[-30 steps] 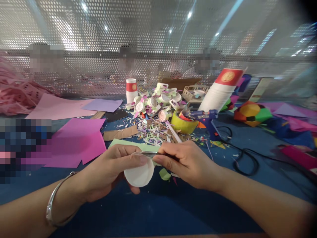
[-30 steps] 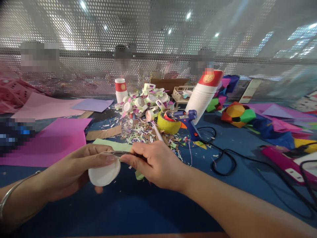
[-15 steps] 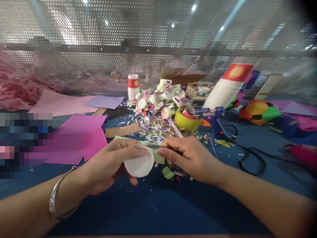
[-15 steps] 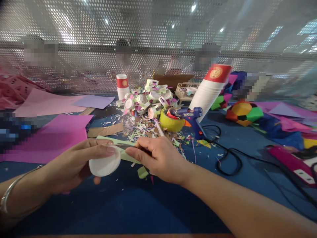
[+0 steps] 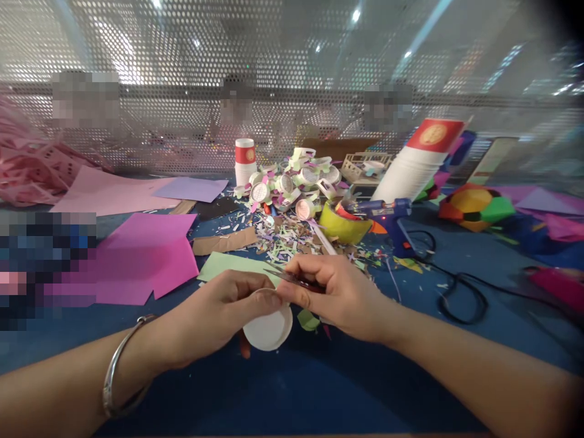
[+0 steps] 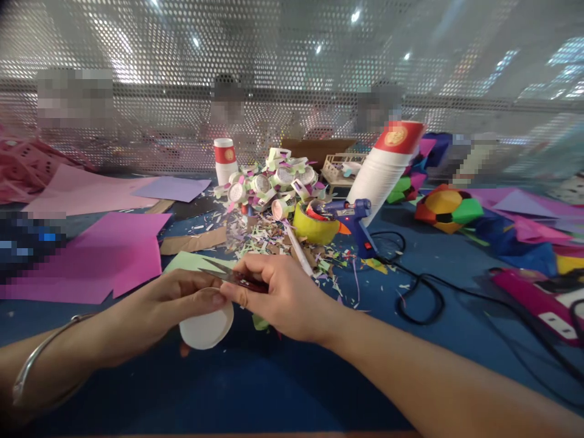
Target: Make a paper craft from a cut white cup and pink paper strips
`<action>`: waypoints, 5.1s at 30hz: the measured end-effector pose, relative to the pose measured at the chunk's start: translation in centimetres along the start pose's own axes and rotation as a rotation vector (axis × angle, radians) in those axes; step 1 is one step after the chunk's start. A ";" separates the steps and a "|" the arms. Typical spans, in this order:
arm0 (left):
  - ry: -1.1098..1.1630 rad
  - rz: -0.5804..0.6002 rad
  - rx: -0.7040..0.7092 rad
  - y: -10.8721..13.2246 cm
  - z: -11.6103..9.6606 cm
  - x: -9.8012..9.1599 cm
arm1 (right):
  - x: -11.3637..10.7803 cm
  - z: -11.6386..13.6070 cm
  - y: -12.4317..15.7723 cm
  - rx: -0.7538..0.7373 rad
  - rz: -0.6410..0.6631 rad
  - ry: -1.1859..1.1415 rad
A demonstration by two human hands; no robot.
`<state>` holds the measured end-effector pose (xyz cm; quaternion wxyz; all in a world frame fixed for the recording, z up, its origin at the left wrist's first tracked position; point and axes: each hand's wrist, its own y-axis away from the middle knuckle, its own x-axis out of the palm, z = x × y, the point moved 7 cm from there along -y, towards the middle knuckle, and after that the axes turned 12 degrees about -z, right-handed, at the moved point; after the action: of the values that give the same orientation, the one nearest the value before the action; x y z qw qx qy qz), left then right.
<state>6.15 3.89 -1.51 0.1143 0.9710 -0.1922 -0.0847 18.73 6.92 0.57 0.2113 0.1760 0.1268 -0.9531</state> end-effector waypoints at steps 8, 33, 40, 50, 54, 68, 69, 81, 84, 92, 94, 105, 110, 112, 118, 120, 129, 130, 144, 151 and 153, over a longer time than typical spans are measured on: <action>-0.300 -0.138 0.202 -0.2 -0.3 -1.2 | 0.3 0.1 0.3 -0.018 0.056 0.013; 0.211 0.027 -0.205 0.4 1.6 0.1 | 1.7 1.6 1.0 -0.122 0.157 -0.033; 0.229 0.190 -0.254 0.9 2.4 0.7 | 2.1 2.4 1.6 -0.161 0.237 -0.125; 0.262 0.283 -0.266 2.0 0.8 0.6 | 0.4 1.2 0.5 -0.144 0.093 -0.081; 0.201 0.054 -0.184 1.1 0.0 -0.8 | -2.4 -0.4 -1.0 -0.113 -0.180 -0.051; 0.034 -0.218 0.144 0.0 -1.4 -2.8 | -1.7 -1.2 -0.2 -0.020 -0.152 0.087; 0.044 -0.220 0.149 0.0 -1.4 -2.8 | -1.6 -1.0 0.0 -0.031 -0.139 0.109; 0.019 -0.208 0.172 0.1 -1.6 -2.6 | -0.8 0.7 0.5 -0.177 -0.053 0.253; 0.065 -0.182 0.163 0.2 -1.5 -2.4 | -0.8 1.0 0.6 -0.197 -0.052 0.262; 0.187 -0.126 0.113 0.2 -1.3 -2.0 | -1.0 1.3 0.8 -0.213 -0.055 0.275; 0.211 -0.127 0.087 0.3 -1.1 -1.9 | -1.0 1.3 0.8 -0.216 -0.053 0.287; 0.364 -0.092 -0.055 0.3 -0.5 -1.5 | -0.9 1.4 0.9 -0.230 -0.055 0.344; 0.348 -0.111 -0.067 0.3 -0.4 -1.6 | -1.0 1.3 0.9 -0.230 -0.070 0.372; 0.338 -0.117 -0.072 0.3 -0.4 -1.7 | -1.0 1.3 0.9 -0.247 -0.077 0.382; 0.296 -0.121 -0.101 0.3 -0.3 -1.8 | -1.0 1.3 1.0 -0.272 -0.069 0.408; 0.272 -0.118 -0.103 0.3 -0.3 -1.8 | -1.0 1.3 1.0 -0.278 -0.064 0.422; 0.331 -0.029 -0.136 0.3 -0.4 -1.8 | -0.9 1.8 1.3 -0.230 -0.042 0.291; 0.344 -0.014 -0.135 0.3 -0.5 -1.8 | -1.0 1.9 1.3 -0.212 -0.039 0.261; 0.347 -0.025 -0.114 0.2 -0.5 -1.6 | -1.1 2.0 1.2 -0.285 -0.078 0.300; 0.321 -0.006 -0.134 0.3 -0.4 -1.6 | -1.1 2.0 1.5 -0.306 -0.060 0.376; 0.332 0.019 -0.146 0.4 -0.4 -1.6 | -1.1 2.2 1.5 -0.308 -0.053 0.362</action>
<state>4.70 4.25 -0.84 0.2153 0.9589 -0.1734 0.0641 19.72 5.25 2.73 0.1843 0.3062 0.3109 -0.8807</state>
